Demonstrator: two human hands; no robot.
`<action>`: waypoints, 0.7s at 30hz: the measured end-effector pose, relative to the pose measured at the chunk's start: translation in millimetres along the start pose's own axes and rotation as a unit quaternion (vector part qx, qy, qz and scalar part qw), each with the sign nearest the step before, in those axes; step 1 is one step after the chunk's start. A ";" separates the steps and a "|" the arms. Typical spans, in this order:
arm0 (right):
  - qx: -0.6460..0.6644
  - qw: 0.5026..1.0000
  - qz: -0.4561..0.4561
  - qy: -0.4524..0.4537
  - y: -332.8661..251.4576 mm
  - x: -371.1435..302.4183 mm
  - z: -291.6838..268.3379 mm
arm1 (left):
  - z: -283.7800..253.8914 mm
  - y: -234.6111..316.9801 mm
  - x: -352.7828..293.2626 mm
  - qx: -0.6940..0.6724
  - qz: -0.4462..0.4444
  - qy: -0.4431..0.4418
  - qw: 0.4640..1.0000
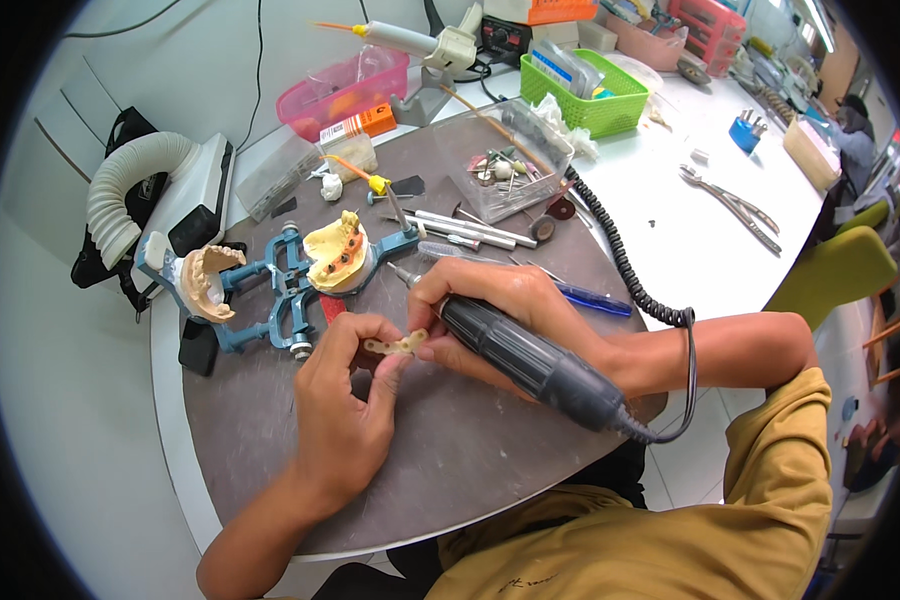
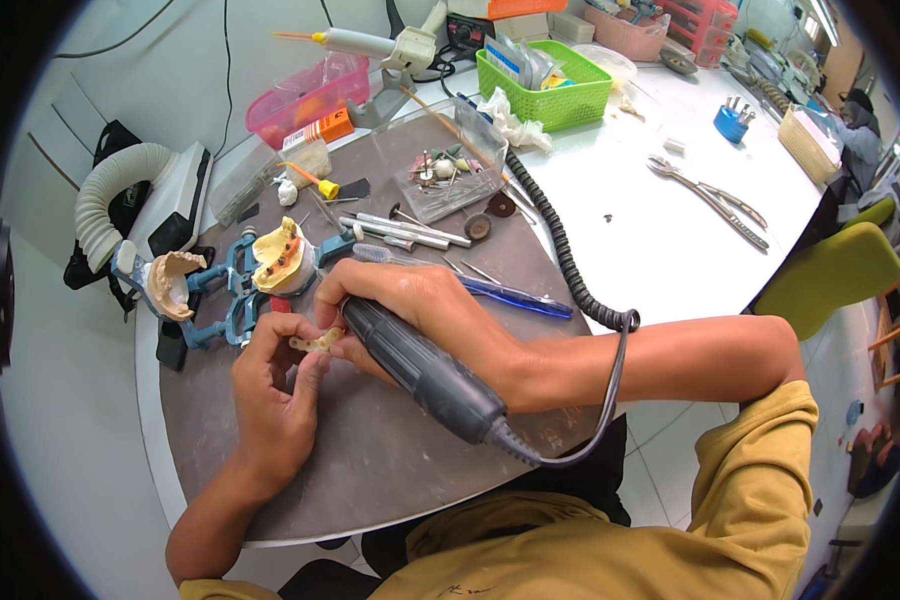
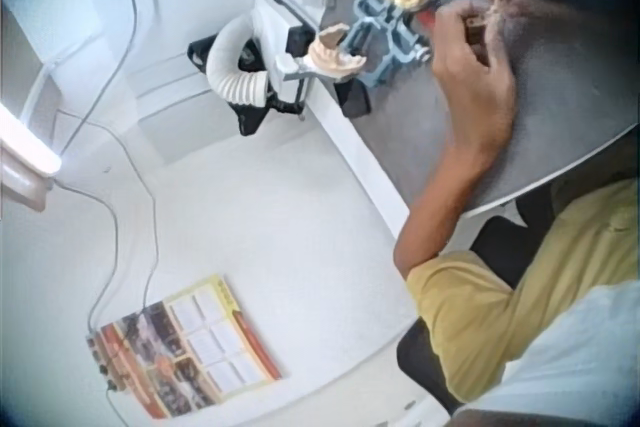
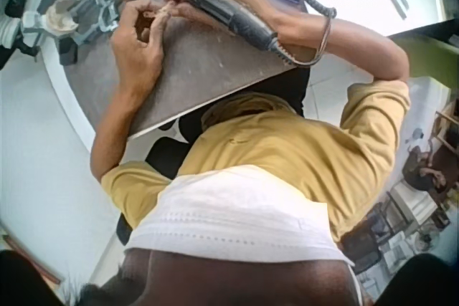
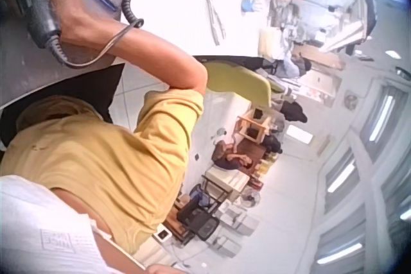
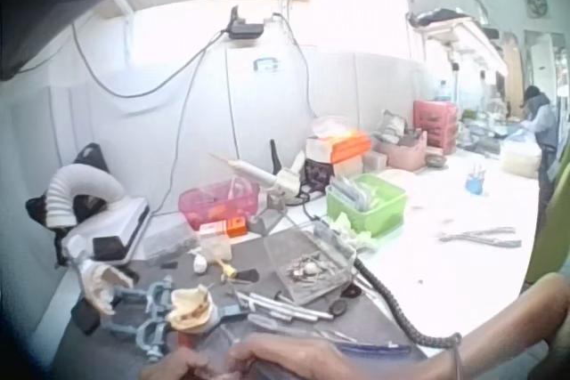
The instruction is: The person cleans a dental bridge with a brush and grinds its inner and outer surfaces using a rotary tool.
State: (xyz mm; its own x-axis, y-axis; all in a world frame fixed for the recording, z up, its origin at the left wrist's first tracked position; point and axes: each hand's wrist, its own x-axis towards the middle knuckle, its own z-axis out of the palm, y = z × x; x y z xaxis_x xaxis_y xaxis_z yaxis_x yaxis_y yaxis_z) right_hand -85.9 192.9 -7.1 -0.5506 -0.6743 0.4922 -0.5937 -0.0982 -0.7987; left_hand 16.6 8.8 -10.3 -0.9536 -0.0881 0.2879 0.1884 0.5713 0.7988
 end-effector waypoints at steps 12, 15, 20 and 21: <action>0.047 0.999 0.021 0.001 5.4 2.2 -4.6 | 0.2 -2.8 -3.5 -0.433 -0.153 0.026 0.888; 0.019 0.998 -0.055 0.016 9.7 3.5 -10.5 | -5.4 5.4 -1.6 -0.413 -0.226 0.035 0.882; 0.057 0.996 -0.063 0.008 7.5 3.3 -12.4 | -4.1 -1.0 -4.2 -0.395 -0.169 0.011 0.903; 0.078 0.995 -0.057 0.025 10.0 1.0 -8.0 | -3.9 -1.5 -5.0 -0.389 -0.165 0.011 0.906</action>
State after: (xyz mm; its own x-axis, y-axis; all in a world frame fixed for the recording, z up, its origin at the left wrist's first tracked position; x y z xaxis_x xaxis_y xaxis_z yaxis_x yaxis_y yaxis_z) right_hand -97.1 197.1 -11.9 -0.5155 -0.6147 0.5970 -0.5581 -0.2878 -0.7783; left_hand 22.0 5.1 -10.8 -0.9849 -0.1703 -0.0307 0.0106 -0.2367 0.9715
